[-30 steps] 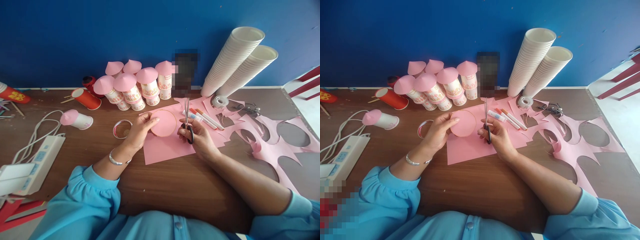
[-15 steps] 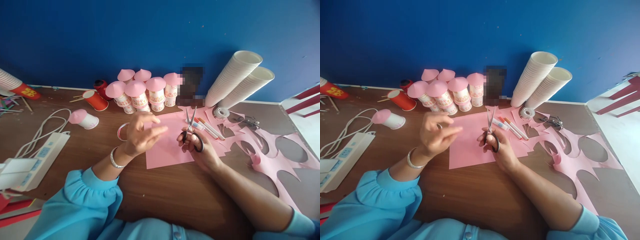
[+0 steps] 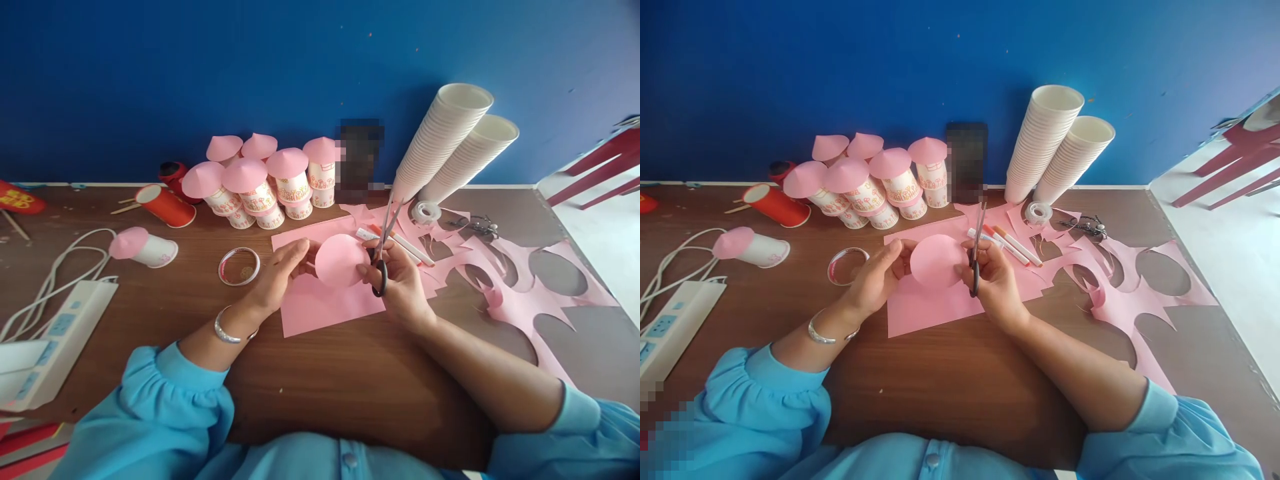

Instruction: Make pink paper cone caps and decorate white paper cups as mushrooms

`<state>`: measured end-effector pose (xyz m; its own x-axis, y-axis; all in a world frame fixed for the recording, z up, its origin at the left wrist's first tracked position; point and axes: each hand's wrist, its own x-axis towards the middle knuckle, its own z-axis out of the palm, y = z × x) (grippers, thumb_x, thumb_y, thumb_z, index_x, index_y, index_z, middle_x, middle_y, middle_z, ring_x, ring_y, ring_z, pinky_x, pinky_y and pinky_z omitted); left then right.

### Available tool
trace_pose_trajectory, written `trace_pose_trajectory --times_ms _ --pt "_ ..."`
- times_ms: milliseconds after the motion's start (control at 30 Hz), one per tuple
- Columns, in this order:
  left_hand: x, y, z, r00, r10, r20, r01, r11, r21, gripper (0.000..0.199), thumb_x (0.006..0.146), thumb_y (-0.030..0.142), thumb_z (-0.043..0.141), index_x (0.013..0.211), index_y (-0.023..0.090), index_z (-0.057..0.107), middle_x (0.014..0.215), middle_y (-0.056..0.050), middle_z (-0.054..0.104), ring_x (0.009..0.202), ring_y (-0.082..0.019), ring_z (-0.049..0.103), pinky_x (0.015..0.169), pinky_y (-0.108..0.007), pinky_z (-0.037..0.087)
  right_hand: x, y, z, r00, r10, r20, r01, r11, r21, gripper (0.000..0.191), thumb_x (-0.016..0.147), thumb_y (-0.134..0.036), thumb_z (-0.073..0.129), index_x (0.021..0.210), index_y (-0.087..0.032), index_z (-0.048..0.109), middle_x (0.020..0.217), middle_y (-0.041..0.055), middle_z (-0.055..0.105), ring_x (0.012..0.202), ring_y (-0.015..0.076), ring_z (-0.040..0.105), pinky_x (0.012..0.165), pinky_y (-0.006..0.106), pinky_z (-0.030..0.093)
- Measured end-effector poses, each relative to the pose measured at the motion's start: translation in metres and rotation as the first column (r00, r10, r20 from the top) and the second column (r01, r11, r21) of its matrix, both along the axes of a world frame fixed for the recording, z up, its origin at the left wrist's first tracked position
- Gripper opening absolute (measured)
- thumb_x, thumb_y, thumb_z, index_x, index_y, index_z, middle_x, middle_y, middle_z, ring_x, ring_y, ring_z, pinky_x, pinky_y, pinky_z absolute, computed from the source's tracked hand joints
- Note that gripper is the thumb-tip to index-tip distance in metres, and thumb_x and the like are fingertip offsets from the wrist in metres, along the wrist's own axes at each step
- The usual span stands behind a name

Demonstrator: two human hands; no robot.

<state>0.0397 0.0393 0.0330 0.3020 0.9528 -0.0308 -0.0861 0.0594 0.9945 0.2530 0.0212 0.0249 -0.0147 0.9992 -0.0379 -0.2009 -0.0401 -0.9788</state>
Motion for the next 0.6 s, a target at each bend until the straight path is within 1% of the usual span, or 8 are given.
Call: trace_pose_trajectory --times_ms 33,67,133,167,300,433,533,600 --pt "0.001 -0.001 0.001 0.999 -0.036 0.022 0.038 0.996 -0.083 0.044 0.094 0.06 0.061 0.098 0.018 0.073 0.094 -0.007 0.073 0.083 -0.018 0.067 0.076 -0.031 0.056 -0.001 0.0 0.0 1.0 0.002 0.021 -0.003 1.0 0.008 0.04 0.07 -0.035 0.087 0.101 -0.026 0.063 0.065 -0.0083 0.051 0.057 0.0112 0.044 0.054 0.027 0.036" --pt "0.002 -0.003 0.003 0.999 -0.044 0.016 0.046 0.991 -0.129 0.041 0.089 0.058 0.07 0.094 0.017 0.073 0.091 -0.005 0.072 0.081 -0.017 0.065 0.075 -0.029 0.054 -0.001 0.0 0.001 0.999 0.009 0.042 -0.009 1.0 0.009 0.041 0.07 -0.036 0.087 0.102 -0.026 0.063 0.065 -0.0083 0.051 0.057 0.0112 0.044 0.055 0.027 0.036" --pt "0.004 -0.005 0.004 0.999 -0.011 -0.044 0.004 0.985 -0.172 0.035 0.077 0.048 0.085 0.087 0.017 0.072 0.083 -0.002 0.07 0.077 -0.015 0.062 0.072 -0.026 0.05 -0.002 -0.001 0.001 0.996 0.03 0.085 -0.03 1.0 -0.003 0.043 0.07 -0.038 0.088 0.103 -0.026 0.062 0.066 -0.0079 0.051 0.059 0.0115 0.045 0.055 0.027 0.037" --pt "0.005 -0.006 0.004 0.998 0.011 -0.068 -0.023 0.982 -0.186 0.034 0.075 0.044 0.088 0.084 0.016 0.072 0.079 -0.001 0.069 0.076 -0.015 0.061 0.07 -0.026 0.049 -0.002 -0.001 0.002 0.994 0.041 0.102 -0.04 0.999 -0.01 0.044 0.071 -0.04 0.087 0.104 -0.026 0.062 0.067 -0.0076 0.052 0.059 0.0117 0.046 0.055 0.027 0.037" --pt "0.008 -0.008 -0.001 0.998 0.066 -0.023 -0.069 0.971 -0.229 0.033 0.075 0.043 0.087 0.085 0.016 0.072 0.079 -0.001 0.07 0.075 -0.016 0.063 0.072 -0.028 0.05 -0.002 -0.003 0.003 0.986 0.092 0.137 -0.086 0.995 -0.045 0.045 0.072 -0.046 0.086 0.105 -0.026 0.062 0.07 -0.0058 0.055 0.061 0.0131 0.05 0.057 0.029 0.042" --pt "0.006 -0.004 -0.005 0.996 0.088 0.029 -0.081 0.976 -0.202 0.028 0.077 0.039 0.085 0.086 0.017 0.072 0.081 -0.001 0.07 0.077 -0.016 0.063 0.074 -0.028 0.05 -0.001 -0.002 0.002 0.993 0.088 0.081 -0.083 0.995 -0.063 0.049 0.069 -0.044 0.089 0.107 -0.026 0.062 0.074 -0.0049 0.06 0.064 0.014 0.054 0.058 0.03 0.047" --pt "0.0 0.002 0.0 0.99 0.11 0.09 -0.094 0.981 -0.169 0.023 0.079 0.036 0.083 0.086 0.017 0.072 0.081 -0.001 0.07 0.077 -0.016 0.064 0.076 -0.029 0.051 0.004 0.0 -0.003 0.995 0.089 0.038 -0.087 0.995 -0.05 0.051 0.072 -0.049 0.087 0.111 -0.025 0.064 0.083 -0.0003 0.068 0.07 0.0162 0.059 0.06 0.03 0.049" --pt "-0.005 0.007 0.006 0.984 0.114 0.136 -0.093 0.984 -0.155 0.024 0.079 0.036 0.083 0.091 0.018 0.074 0.085 -0.002 0.073 0.082 -0.019 0.067 0.078 -0.032 0.053 0.008 0.003 -0.004 0.985 0.156 0.071 -0.151 0.986 -0.07 0.05 0.075 -0.055 0.084 0.11 -0.023 0.066 0.085 0.0031 0.07 0.073 0.0183 0.06 0.058 0.03 0.048"
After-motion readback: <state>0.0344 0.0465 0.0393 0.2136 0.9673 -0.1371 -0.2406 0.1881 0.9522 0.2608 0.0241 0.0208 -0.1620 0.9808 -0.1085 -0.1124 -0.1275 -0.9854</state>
